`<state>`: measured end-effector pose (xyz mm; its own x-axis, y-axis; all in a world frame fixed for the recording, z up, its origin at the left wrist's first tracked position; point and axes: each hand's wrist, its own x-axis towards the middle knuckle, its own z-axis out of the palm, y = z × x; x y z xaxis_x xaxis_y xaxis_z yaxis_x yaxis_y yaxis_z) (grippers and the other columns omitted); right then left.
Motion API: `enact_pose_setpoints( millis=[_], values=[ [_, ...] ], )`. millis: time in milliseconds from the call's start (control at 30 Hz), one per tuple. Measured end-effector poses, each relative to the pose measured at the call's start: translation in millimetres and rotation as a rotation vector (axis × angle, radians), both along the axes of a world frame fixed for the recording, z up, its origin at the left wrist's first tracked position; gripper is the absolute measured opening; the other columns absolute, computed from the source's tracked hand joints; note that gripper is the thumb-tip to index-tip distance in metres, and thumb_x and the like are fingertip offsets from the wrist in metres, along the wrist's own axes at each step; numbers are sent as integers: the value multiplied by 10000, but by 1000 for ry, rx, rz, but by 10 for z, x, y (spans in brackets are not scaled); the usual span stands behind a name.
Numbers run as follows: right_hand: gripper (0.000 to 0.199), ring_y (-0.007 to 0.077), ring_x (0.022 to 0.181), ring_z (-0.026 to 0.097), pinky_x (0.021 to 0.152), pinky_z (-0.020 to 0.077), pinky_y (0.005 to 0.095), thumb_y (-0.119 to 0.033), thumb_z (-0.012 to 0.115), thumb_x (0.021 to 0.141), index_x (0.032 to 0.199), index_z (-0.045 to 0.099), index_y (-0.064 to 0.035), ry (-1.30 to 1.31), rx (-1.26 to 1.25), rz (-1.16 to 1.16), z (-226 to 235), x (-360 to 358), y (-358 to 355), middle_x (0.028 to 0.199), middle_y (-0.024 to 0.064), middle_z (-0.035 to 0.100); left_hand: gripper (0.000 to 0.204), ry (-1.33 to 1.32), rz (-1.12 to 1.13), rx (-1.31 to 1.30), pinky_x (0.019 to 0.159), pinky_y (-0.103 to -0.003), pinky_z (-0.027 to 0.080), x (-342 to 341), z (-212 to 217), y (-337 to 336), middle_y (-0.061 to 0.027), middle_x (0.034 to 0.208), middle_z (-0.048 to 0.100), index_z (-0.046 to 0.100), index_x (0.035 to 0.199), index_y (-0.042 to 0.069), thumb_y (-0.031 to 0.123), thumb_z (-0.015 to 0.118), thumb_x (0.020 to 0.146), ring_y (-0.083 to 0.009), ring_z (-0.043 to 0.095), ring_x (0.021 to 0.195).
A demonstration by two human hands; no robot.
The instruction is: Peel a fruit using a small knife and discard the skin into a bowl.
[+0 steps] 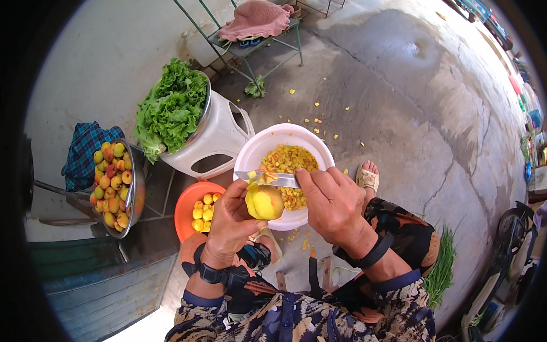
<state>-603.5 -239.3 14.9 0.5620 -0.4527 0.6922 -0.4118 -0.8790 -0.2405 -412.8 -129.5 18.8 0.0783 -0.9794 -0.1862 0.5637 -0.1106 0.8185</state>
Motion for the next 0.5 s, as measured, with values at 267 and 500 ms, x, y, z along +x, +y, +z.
enact_pose_setpoints(
  millis=[267, 500],
  values=[
    [529, 186, 628, 582, 502, 455, 310, -64, 641, 587, 1095, 708, 71, -18, -55, 149, 28, 51, 120, 793, 65, 614, 703, -33, 25, 52, 1040, -370, 522, 11, 9, 8, -154, 1328, 590, 483, 1375, -33, -59, 801, 749, -224, 620, 1185],
    [546, 194, 653, 585, 512, 452, 314, -84, 637, 603, 1123, 700, 72, 9, -53, 186, -3, 58, 171, 838, 76, 618, 613, -166, 79, -64, 1080, -356, 485, -15, -102, -8, -101, 1315, 622, 574, 1289, 10, -31, 858, 747, -193, 605, 1211]
  ],
)
